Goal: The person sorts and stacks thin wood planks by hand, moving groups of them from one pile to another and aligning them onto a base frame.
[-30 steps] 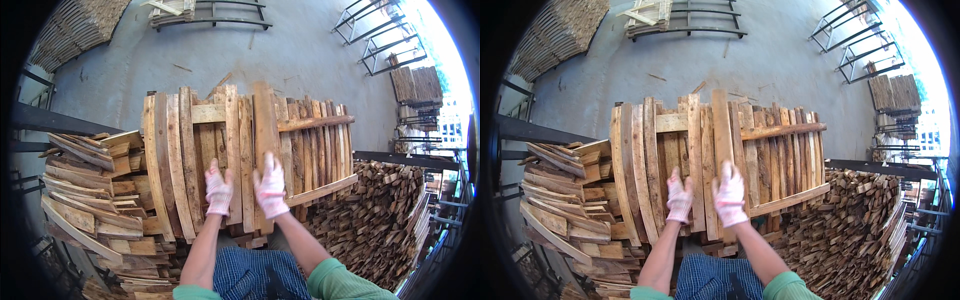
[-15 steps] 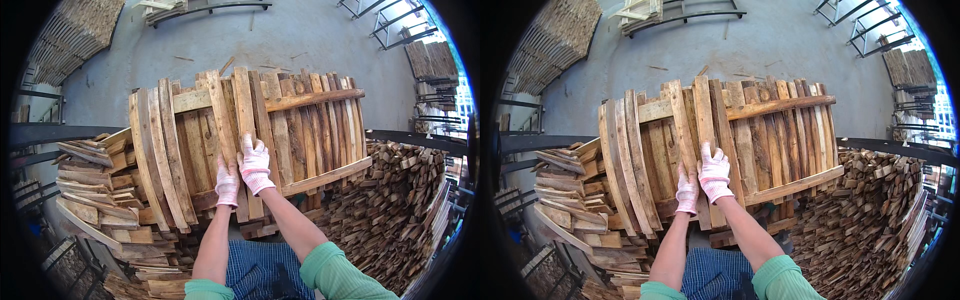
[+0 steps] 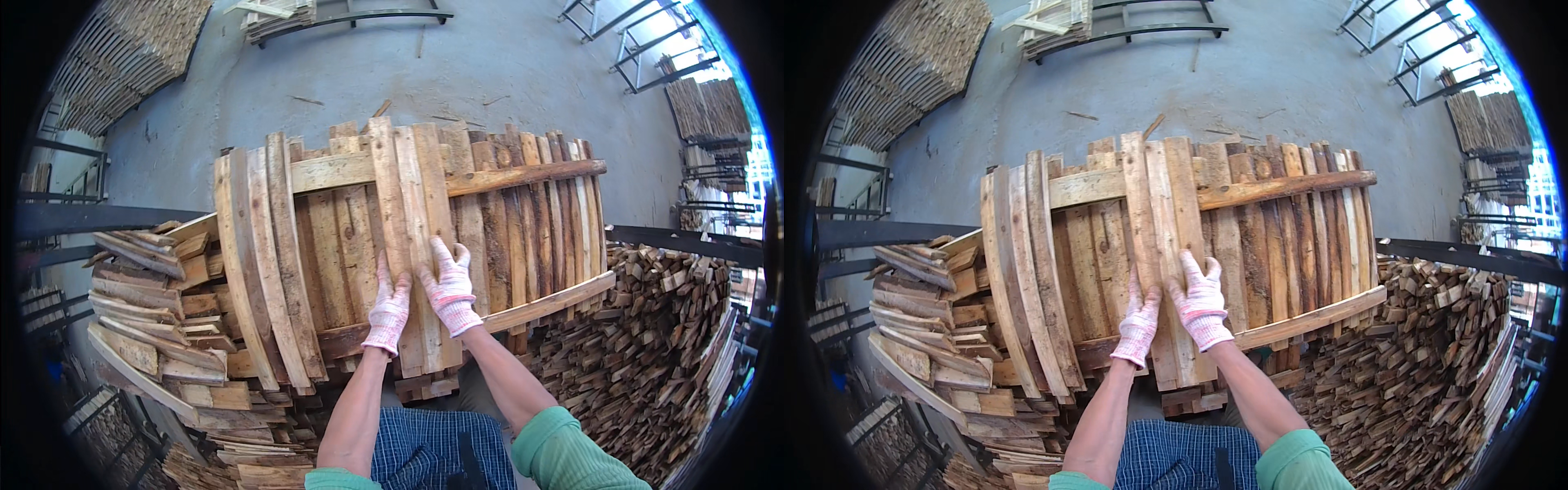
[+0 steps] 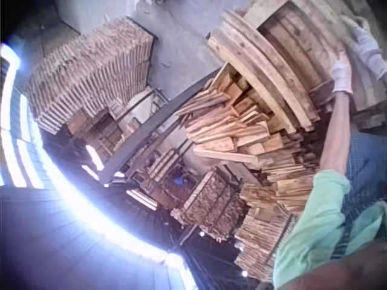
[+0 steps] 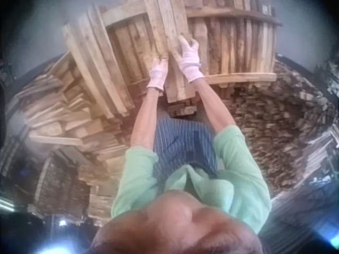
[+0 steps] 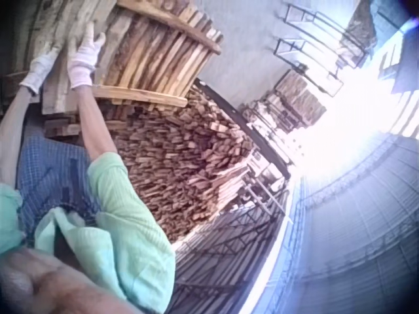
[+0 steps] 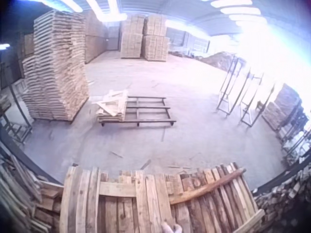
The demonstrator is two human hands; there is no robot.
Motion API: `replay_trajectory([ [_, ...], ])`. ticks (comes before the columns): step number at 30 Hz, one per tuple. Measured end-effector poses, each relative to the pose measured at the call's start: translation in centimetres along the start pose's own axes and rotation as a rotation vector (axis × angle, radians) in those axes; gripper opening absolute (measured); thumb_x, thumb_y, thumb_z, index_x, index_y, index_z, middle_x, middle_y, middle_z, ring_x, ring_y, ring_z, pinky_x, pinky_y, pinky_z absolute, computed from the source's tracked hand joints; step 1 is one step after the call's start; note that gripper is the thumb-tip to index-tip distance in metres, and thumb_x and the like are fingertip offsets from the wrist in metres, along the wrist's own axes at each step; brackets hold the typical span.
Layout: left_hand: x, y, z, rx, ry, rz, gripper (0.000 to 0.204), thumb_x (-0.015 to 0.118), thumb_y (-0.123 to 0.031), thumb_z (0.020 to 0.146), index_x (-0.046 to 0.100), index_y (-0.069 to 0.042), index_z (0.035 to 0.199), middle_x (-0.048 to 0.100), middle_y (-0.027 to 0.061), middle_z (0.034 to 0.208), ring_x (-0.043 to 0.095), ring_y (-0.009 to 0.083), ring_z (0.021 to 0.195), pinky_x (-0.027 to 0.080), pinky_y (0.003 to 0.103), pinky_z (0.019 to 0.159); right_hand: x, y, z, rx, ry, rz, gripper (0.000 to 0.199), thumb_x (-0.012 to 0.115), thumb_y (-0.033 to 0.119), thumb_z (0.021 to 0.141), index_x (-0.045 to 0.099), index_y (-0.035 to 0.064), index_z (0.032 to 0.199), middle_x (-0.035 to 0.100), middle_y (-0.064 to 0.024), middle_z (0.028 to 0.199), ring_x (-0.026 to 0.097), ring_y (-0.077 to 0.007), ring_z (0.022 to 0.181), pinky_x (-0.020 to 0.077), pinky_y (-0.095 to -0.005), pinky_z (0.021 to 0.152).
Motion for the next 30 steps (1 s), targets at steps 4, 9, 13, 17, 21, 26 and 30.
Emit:
replay_trajectory([
  [4, -1.4, -1.7, -1.2, 0.011, -0.075, -0.026, 0.068, 0.051, -0.038, 0.105, 0.018, -0.02, 0.162, 0.037, 0.014, 0.158, 0.034, 0.0241, 0.144, 0.028, 0.033, 0.117, 0.1, 1.7, -0.3, -0.058, -0.076, 0.067, 0.065, 0.076, 0.021, 0.087, 0.048, 0.014, 0.145, 0.039, -0.0262, 0.134, 0.053, -0.0425, 0.116, 0.048, -0.0432, 0.099],
  [9, -5.9, -2.9, -1.9, 0.11, -0.106, -0.284, 0.067, 0.052, -0.023, 0.105, 0.016, -0.014, 0.161, 0.044, 0.0159, 0.151, 0.046, 0.0221, 0.134, 0.038, 0.033, 0.111, 1.7, 6.6, -0.9, -0.126, -0.074, 0.091, 0.071, 0.078, 0.023, 0.085, 0.045, 0.0137, 0.147, 0.038, -0.0304, 0.137, 0.051, -0.048, 0.119, 0.0482, -0.0473, 0.098],
  [13, -9.6, -0.8, -0.6, -0.043, -0.078, 0.019, 0.07, 0.052, -0.032, 0.104, 0.015, -0.012, 0.16, 0.046, 0.0249, 0.146, 0.056, 0.0309, 0.125, 0.047, 0.038, 0.101, 7.2, 7.7, -0.6, -0.103, 0.016, -0.185, 0.068, 0.069, 0.036, 0.091, 0.039, 0.0167, 0.149, 0.037, -0.0386, 0.142, 0.049, -0.0561, 0.123, 0.0497, -0.053, 0.096],
  [17, -10.9, -6.1, -3.1, 0.251, -0.326, 0.588, 0.074, 0.057, -0.038, 0.099, 0.022, -0.009, 0.158, 0.046, 0.0263, 0.136, 0.05, 0.0376, 0.127, 0.043, 0.052, 0.107, 7.2, 7.5, -0.9, -0.083, 0.033, -0.182, 0.069, 0.071, 0.035, 0.09, 0.039, 0.0183, 0.15, 0.037, -0.0389, 0.142, 0.049, -0.0558, 0.123, 0.051, -0.0518, 0.095],
  [21, -25.4, -8.0, -0.5, 0.231, -0.691, 0.746, 0.082, 0.036, -0.065, 0.099, 0.034, -0.002, 0.152, 0.039, 0.0229, 0.153, 0.038, 0.0346, 0.141, 0.036, 0.042, 0.116, 7.1, 6.7, -0.6, -0.08, -0.009, -0.113, 0.068, 0.069, 0.033, 0.091, 0.039, 0.0208, 0.151, 0.039, -0.0355, 0.142, 0.05, -0.0521, 0.125, 0.0517, -0.053, 0.096],
  [26, -29.6, 0.6, 1.8, -0.164, -0.582, 0.551, 0.06, 0.035, -0.046, 0.106, 0.044, -0.002, 0.145, 0.056, 0.0252, 0.136, 0.052, 0.0403, 0.128, 0.042, 0.042, 0.107, 9.9, 12.3, -1.3, 0.017, 0.057, -0.146, 0.069, 0.066, 0.03, 0.092, 0.036, 0.02, 0.154, 0.032, -0.0328, 0.149, 0.051, -0.048, 0.124, 0.0468, -0.0498, 0.107],
  [30, -33.1, 4.5, 3.0, 0.076, -0.552, 0.684, 0.048, 0.032, -0.032, 0.108, 0.045, 0.0, 0.143, 0.052, 0.0244, 0.142, 0.05, 0.0384, 0.131, 0.041, 0.045, 0.106, 10.8, 14.1, 0.0, -0.034, 0.239, -0.144, 0.071, 0.06, 0.035, 0.093, 0.034, 0.0111, 0.154, 0.037, -0.0329, 0.148, 0.046, -0.0516, 0.127, 0.0426, -0.0552, 0.104],
])
Point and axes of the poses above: each hand's wrist, its own z-axis towards the middle knuckle, its own x-axis out of the palm, y = z × x, the point moved 2 cm from there along z, towards the middle knuckle
